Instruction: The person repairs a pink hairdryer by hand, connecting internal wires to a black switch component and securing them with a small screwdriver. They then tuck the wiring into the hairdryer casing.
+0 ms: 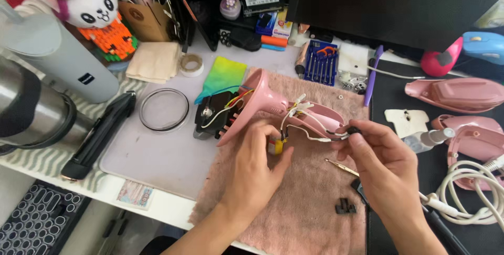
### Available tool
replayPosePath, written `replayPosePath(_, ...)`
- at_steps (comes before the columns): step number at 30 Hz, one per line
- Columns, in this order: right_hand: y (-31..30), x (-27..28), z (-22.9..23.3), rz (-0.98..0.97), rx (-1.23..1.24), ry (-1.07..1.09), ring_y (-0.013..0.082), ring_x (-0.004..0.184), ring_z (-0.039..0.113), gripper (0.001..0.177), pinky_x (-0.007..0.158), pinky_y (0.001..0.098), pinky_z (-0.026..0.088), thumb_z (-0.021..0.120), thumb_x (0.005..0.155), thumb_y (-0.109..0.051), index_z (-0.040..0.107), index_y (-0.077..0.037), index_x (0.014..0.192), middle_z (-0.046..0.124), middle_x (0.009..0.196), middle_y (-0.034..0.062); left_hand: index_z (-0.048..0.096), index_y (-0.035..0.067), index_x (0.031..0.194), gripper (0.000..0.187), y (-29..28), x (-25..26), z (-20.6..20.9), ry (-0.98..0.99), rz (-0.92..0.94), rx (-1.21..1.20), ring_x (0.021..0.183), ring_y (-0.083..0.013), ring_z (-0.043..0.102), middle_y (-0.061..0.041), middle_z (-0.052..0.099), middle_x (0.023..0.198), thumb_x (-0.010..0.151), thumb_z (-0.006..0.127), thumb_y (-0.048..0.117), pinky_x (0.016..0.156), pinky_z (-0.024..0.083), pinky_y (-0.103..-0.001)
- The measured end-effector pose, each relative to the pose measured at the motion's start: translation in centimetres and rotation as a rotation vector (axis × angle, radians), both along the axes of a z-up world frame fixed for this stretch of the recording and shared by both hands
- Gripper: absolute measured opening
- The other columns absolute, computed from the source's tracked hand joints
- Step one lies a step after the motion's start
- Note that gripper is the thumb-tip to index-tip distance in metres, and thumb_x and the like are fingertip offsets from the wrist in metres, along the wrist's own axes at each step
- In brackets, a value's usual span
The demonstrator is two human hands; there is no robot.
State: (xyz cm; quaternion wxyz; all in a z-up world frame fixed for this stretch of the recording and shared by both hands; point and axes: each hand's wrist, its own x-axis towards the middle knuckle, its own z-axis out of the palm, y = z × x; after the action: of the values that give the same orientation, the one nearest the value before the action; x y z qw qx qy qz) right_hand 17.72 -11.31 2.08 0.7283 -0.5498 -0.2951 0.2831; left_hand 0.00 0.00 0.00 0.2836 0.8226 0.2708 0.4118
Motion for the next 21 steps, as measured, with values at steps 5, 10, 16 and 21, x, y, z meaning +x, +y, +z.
replayPosePath(5,0.5,0.6,-1.4,0.051,0.116,0.062,0.0266,0.095,0.071,0.034,0.086,0.0343,0.06,0.062,0.094,0.01,0.061,0.007,0.128,0.069,0.107,0.0198,0.054,0.01,0.109,0.029,0.2,0.2,0.3,-0.098,-0.025,-0.256,0.079,-0.0177,0.069,-0.006,0.068,0.092,0.087,0.073,0.007,0.075,0.058,-0.03)
replayPosePath(10,1.6,1.4,0.1,0.004,0.078,0.102,0.014,0.099,0.065,0.032,0.094,0.026,0.052,0.066,0.092,0.008,0.062,0.002,0.124,0.068,0.105,0.0106,0.059,0.012,0.111,0.032,-1.0,-0.1,2.5,-0.119,-0.11,-0.401,0.079,-0.0116,0.069,0.0,0.072,0.093,0.082,0.072,0.008,0.076,0.058,-0.025)
replayPosePath(16,4.8,1.4,4.4,0.129,0.084,0.208,0.0308,0.085,0.074,0.017,0.091,0.0362,0.062,0.066,0.093,0.006,0.066,0.002,0.11,0.069,0.093,0.0156,0.064,0.012,0.108,0.024,-1.1,-0.3,2.1,-0.122,-0.14,-0.345,0.084,-0.0124,0.074,0.0,0.075,0.099,0.087,0.075,0.015,0.082,0.061,-0.025)
replayPosePath(21,6.9,1.6,5.5,0.168,-0.081,0.166,0.0213,0.082,0.062,0.025,0.068,0.0335,0.052,0.058,0.101,-0.004,0.067,0.001,0.124,0.065,0.092,0.0186,0.075,0.007,0.108,0.022,-0.2,-1.7,3.7,0.159,-0.141,-0.009,0.106,-0.0209,0.075,-0.005,0.077,0.119,0.091,0.072,0.02,0.097,0.057,-0.035)
